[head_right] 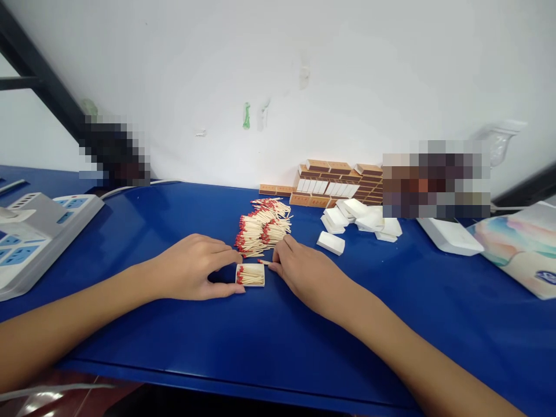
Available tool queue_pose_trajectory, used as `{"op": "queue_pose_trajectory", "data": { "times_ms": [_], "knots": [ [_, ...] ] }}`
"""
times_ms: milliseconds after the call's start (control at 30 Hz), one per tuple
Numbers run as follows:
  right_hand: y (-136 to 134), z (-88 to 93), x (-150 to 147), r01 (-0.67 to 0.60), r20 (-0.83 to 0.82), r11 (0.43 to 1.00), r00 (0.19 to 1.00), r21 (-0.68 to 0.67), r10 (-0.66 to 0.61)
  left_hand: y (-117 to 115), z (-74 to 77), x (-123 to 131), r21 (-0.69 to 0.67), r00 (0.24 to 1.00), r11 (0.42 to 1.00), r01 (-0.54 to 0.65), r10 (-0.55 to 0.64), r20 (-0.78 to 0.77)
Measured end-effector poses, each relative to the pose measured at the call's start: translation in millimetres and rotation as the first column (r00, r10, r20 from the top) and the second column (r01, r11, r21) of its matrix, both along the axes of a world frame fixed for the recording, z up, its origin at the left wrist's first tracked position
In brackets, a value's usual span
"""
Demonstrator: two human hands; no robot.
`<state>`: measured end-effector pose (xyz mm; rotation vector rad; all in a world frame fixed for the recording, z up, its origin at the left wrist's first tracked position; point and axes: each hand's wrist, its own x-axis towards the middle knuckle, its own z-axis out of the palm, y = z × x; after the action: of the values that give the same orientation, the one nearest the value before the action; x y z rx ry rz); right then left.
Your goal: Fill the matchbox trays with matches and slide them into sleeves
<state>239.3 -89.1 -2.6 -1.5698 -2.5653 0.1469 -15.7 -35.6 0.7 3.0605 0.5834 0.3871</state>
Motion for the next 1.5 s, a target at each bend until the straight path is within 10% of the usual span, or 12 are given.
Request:
{"op": "queue_pose_trajectory", "data": {
  "times_ms": [1500],
  "knots": [
    [-11.1,11.0,-10.2,-0.124,-0.245,0.992,0.961,0.022,0.125,-6.1,0.4,1.5,-0.021,0.999,1.0,0.012,-0.011,0.033]
  ]
}}
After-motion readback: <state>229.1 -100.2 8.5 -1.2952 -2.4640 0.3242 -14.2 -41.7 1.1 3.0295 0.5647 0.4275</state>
